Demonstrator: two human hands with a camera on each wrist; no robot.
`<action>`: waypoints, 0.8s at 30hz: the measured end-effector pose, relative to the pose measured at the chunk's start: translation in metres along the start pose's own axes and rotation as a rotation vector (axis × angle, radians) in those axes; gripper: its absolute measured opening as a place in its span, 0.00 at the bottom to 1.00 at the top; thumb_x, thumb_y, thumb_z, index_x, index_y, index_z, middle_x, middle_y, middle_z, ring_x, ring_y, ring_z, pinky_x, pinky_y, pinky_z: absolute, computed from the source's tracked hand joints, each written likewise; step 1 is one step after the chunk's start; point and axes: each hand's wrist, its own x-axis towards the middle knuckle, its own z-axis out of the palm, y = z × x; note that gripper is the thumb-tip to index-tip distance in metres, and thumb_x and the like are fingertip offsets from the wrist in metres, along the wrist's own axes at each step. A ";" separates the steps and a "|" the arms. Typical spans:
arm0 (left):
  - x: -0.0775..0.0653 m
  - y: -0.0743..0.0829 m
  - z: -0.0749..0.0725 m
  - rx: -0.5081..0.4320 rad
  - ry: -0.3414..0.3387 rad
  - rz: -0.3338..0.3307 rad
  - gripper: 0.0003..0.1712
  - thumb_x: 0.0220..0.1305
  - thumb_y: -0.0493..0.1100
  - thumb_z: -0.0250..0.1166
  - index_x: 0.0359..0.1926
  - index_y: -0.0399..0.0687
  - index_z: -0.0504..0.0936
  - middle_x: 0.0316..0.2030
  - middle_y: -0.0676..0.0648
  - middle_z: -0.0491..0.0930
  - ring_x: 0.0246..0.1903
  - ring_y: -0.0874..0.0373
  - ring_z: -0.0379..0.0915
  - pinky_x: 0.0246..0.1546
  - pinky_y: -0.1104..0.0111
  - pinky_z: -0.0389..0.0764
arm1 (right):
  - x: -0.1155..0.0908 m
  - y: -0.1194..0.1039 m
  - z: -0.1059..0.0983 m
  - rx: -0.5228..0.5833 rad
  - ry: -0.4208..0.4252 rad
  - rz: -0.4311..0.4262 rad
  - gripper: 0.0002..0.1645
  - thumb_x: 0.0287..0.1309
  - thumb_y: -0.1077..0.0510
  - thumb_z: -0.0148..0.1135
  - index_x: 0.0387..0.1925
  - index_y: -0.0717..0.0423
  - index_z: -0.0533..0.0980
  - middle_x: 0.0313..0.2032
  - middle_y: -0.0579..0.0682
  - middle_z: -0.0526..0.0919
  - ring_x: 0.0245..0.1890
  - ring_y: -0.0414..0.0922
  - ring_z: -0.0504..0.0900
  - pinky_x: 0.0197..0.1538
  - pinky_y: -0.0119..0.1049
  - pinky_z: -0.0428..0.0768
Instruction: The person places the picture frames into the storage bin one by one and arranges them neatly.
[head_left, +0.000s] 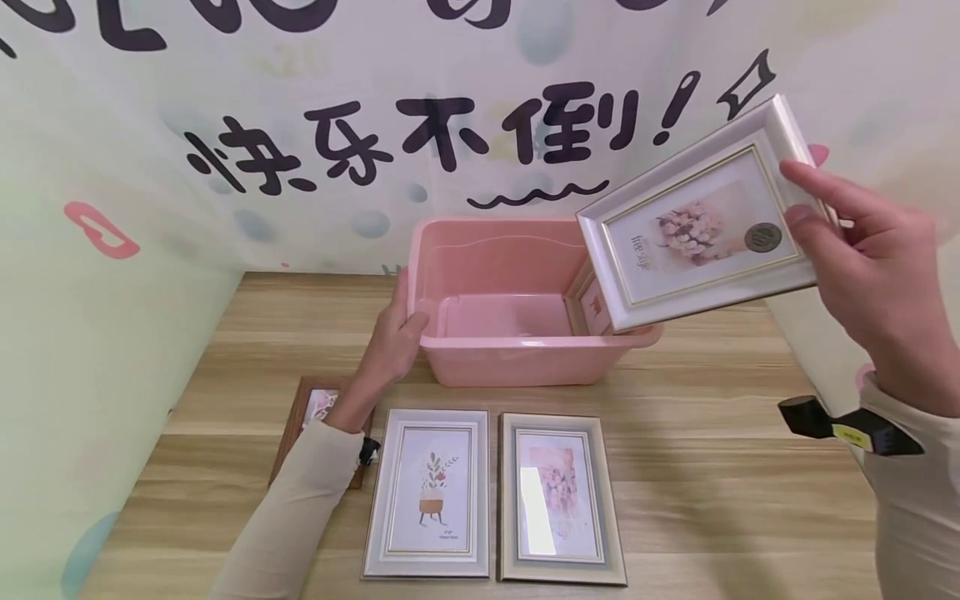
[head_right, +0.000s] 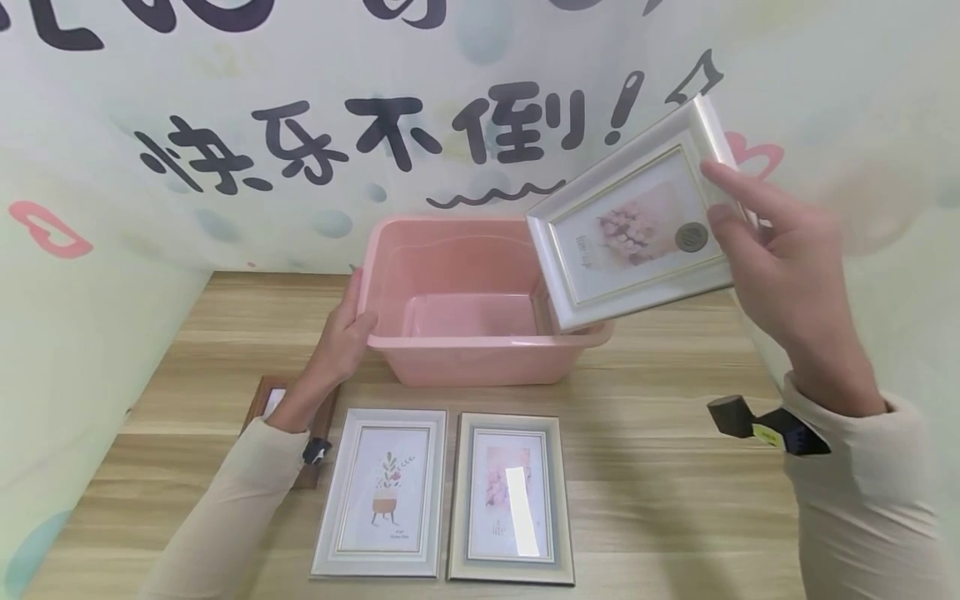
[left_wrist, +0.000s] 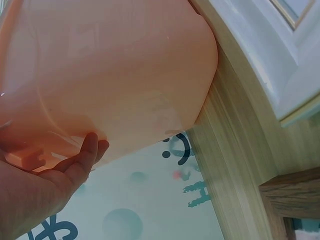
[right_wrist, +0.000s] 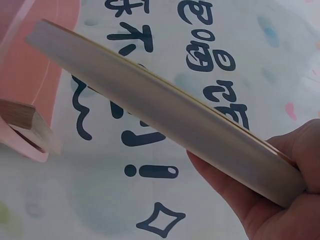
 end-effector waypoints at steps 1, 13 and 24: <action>0.000 0.000 0.000 0.002 0.001 -0.001 0.44 0.67 0.32 0.43 0.80 0.55 0.39 0.76 0.41 0.52 0.67 0.49 0.61 0.68 0.50 0.65 | 0.001 0.000 0.002 0.029 0.004 -0.019 0.25 0.67 0.65 0.56 0.63 0.45 0.76 0.63 0.46 0.76 0.40 0.26 0.80 0.38 0.15 0.76; 0.000 0.002 0.000 -0.001 0.005 -0.013 0.44 0.67 0.32 0.43 0.80 0.53 0.38 0.76 0.39 0.52 0.67 0.47 0.62 0.67 0.49 0.67 | 0.004 -0.001 0.028 -0.063 -0.025 -0.055 0.27 0.67 0.63 0.55 0.64 0.39 0.74 0.65 0.55 0.74 0.44 0.35 0.76 0.17 0.18 0.59; 0.000 0.002 0.000 -0.009 0.000 0.005 0.43 0.68 0.31 0.43 0.80 0.55 0.40 0.75 0.38 0.55 0.65 0.45 0.65 0.64 0.48 0.70 | 0.004 -0.002 0.050 -0.148 -0.106 -0.068 0.31 0.68 0.62 0.54 0.68 0.35 0.69 0.66 0.53 0.74 0.60 0.61 0.76 0.33 0.12 0.74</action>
